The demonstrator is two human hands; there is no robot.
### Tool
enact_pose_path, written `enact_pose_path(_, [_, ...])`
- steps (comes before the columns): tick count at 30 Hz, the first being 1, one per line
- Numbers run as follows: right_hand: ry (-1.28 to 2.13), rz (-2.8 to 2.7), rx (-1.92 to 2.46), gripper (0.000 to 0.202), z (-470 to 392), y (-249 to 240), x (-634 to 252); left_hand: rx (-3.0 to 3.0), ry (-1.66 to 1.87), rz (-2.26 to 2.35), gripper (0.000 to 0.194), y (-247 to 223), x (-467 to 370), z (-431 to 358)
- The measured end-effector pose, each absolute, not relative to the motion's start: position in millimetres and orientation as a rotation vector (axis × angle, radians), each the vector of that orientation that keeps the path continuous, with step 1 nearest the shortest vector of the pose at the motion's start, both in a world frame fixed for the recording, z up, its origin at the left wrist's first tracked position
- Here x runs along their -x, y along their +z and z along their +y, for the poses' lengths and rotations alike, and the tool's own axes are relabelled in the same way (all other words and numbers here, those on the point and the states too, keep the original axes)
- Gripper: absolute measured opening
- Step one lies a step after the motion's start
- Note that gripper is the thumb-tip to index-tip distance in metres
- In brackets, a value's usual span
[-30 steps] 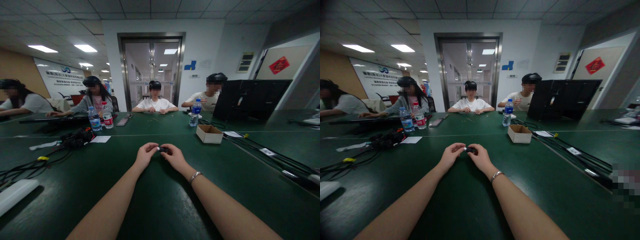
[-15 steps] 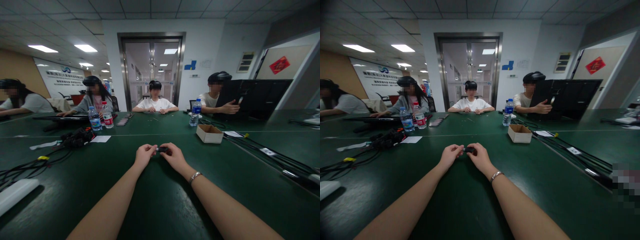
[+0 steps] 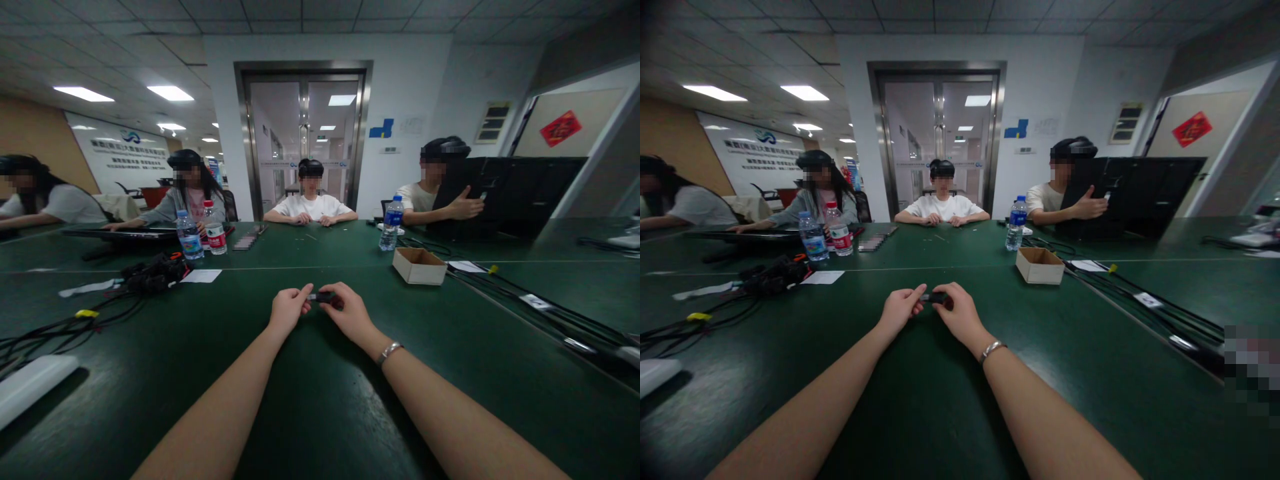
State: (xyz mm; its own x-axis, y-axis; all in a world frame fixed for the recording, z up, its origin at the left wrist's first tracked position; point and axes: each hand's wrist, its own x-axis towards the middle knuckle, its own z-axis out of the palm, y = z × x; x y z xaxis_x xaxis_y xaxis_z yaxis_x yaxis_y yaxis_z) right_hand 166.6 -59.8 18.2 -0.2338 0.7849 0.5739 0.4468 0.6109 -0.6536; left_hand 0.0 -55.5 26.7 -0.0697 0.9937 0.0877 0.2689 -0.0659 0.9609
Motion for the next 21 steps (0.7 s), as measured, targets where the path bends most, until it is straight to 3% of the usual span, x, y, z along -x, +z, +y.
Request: enact_pose_path(21, [0.471,-1.846,1.013,0.024,-62.5,21.1,-165.1,-1.431,1.195,1.452,0.055,23.7,-1.4,-52.0])
